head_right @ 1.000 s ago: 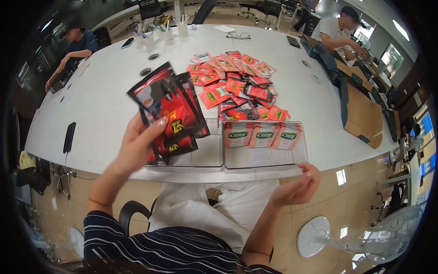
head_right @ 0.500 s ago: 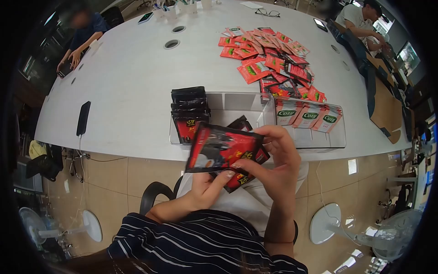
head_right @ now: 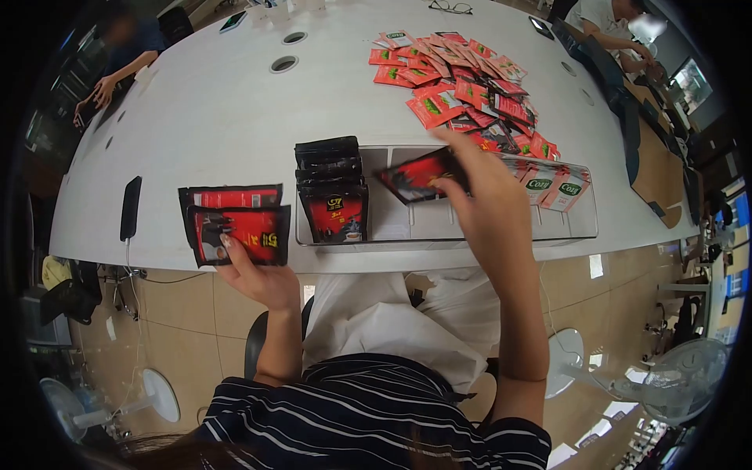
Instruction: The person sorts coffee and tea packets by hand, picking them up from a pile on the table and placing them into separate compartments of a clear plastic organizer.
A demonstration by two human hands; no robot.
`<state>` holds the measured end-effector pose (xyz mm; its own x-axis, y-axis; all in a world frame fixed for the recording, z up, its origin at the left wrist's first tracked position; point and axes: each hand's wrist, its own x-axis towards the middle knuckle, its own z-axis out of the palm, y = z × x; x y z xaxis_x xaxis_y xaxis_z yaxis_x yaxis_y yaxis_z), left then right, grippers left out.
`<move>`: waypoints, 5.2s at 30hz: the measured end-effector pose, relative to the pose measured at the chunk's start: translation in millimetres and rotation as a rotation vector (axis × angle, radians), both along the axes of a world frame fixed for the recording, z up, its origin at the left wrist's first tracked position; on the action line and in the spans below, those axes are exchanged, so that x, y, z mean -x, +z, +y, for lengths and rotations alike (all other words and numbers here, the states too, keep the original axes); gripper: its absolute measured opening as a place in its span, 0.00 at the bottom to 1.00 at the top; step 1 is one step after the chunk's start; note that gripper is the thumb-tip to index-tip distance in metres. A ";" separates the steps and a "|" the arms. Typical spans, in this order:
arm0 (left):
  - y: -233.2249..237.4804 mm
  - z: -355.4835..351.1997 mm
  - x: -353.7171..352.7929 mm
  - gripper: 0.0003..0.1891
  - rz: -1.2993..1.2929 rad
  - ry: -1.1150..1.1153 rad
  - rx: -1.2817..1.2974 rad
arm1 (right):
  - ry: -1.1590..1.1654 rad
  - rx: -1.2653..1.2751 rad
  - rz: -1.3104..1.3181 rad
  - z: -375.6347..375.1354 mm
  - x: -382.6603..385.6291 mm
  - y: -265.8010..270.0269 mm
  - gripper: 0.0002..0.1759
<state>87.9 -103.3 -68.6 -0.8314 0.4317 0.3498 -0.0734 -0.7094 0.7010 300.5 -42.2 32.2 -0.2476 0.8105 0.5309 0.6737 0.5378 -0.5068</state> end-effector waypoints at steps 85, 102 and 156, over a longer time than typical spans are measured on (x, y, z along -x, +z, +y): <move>2.3 19.8 21.3 0.11 0.560 0.028 0.076 | 0.078 -0.283 -0.407 36.2 32.8 -2.1 0.20; 6.5 -1.3 13.0 0.16 1.076 0.253 -0.067 | 0.488 0.203 0.067 -27.0 46.0 9.3 0.08; 167.9 10.0 32.4 0.09 0.916 -0.002 -0.951 | -0.609 -0.344 0.373 6.7 -167.9 -46.8 0.11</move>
